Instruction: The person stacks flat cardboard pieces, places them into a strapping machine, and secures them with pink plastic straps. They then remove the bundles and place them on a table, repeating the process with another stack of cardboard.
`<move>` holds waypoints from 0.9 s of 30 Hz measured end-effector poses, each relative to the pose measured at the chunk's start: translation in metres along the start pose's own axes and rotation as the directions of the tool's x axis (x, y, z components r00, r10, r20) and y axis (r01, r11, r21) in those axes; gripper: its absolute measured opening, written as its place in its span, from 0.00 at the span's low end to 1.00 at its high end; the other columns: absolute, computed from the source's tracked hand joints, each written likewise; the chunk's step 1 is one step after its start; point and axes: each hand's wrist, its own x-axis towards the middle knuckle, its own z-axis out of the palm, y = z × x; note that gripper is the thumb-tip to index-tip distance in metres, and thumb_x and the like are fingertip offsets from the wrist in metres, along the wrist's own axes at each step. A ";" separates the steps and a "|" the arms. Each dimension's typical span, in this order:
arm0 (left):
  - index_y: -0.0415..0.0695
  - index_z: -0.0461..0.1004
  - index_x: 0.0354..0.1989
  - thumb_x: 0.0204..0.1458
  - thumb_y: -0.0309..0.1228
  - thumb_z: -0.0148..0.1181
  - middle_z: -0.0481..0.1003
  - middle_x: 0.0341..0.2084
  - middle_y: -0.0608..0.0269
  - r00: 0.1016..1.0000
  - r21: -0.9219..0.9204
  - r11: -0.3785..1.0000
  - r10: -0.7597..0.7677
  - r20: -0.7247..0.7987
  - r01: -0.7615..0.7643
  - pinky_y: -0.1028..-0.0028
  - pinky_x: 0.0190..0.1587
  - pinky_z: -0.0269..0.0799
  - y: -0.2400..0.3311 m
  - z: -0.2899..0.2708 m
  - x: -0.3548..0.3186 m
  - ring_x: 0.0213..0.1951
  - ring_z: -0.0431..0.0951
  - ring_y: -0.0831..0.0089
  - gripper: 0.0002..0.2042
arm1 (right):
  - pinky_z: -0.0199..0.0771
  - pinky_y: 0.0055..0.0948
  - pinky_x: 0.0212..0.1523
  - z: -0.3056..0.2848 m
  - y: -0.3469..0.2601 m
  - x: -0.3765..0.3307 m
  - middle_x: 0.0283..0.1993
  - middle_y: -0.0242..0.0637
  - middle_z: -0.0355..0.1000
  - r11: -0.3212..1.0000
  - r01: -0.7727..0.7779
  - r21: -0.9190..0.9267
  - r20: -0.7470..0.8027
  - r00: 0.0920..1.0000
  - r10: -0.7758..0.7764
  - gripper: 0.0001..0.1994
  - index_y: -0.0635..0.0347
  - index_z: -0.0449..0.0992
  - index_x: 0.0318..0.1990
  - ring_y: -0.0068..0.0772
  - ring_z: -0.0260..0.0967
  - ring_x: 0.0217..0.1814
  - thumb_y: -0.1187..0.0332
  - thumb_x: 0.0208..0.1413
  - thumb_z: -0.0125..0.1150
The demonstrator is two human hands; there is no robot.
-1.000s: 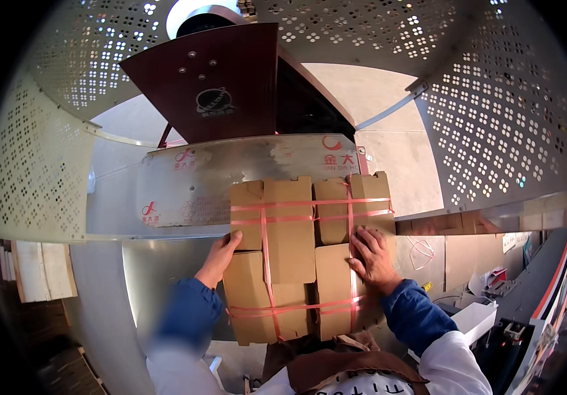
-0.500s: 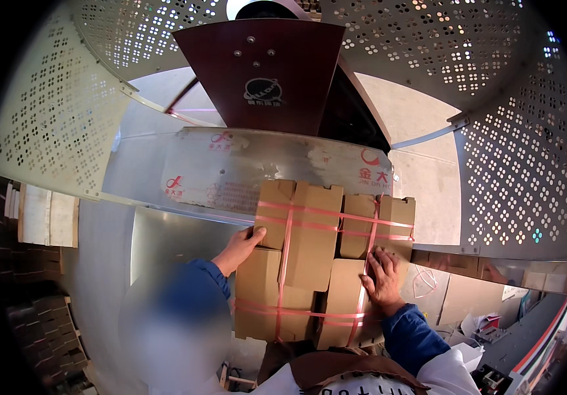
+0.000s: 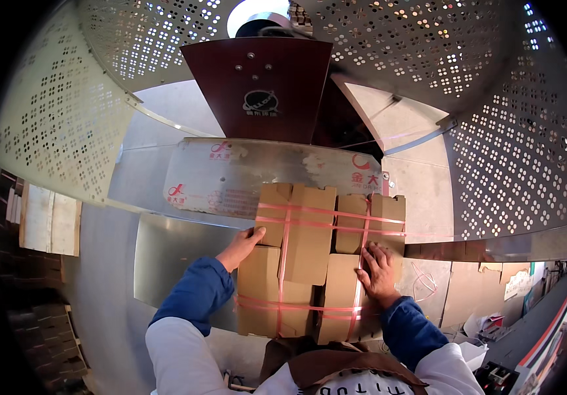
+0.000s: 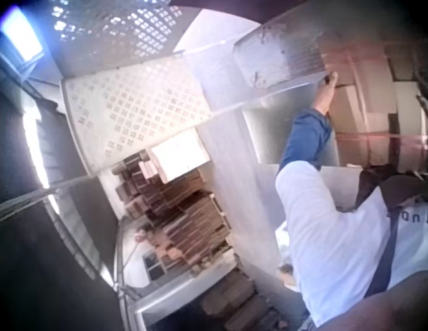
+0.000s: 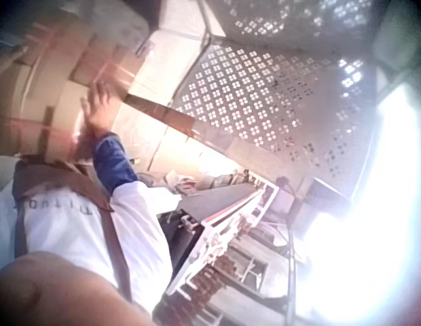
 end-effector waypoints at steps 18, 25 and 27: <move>0.35 0.69 0.60 0.62 0.48 0.55 0.74 0.53 0.57 0.990 -0.048 0.989 -0.139 -0.002 0.139 0.70 0.53 0.70 0.017 0.005 -0.006 0.52 0.73 0.70 0.28 | 0.56 0.50 0.66 0.002 0.008 -0.005 0.66 0.45 0.62 1.000 -0.004 0.008 0.000 1.000 0.004 0.28 0.57 0.70 0.62 0.52 0.57 0.66 0.52 0.57 0.61; 0.35 0.69 0.60 0.62 0.48 0.56 0.75 0.52 0.57 0.997 -0.032 0.997 -0.072 -0.036 0.071 0.70 0.53 0.70 0.002 0.001 -0.002 0.51 0.73 0.70 0.28 | 0.57 0.49 0.66 0.006 0.009 -0.007 0.66 0.46 0.62 1.000 0.004 0.012 0.001 1.000 -0.004 0.29 0.57 0.69 0.62 0.53 0.57 0.66 0.52 0.57 0.60; 0.34 0.70 0.59 0.62 0.48 0.56 0.74 0.52 0.57 0.997 -0.038 0.996 -0.078 -0.024 0.077 0.69 0.53 0.70 0.003 0.002 -0.001 0.51 0.73 0.70 0.28 | 0.57 0.49 0.67 0.007 0.011 -0.007 0.65 0.46 0.62 1.000 0.003 0.021 -0.008 1.000 -0.003 0.29 0.57 0.69 0.62 0.53 0.57 0.66 0.52 0.57 0.60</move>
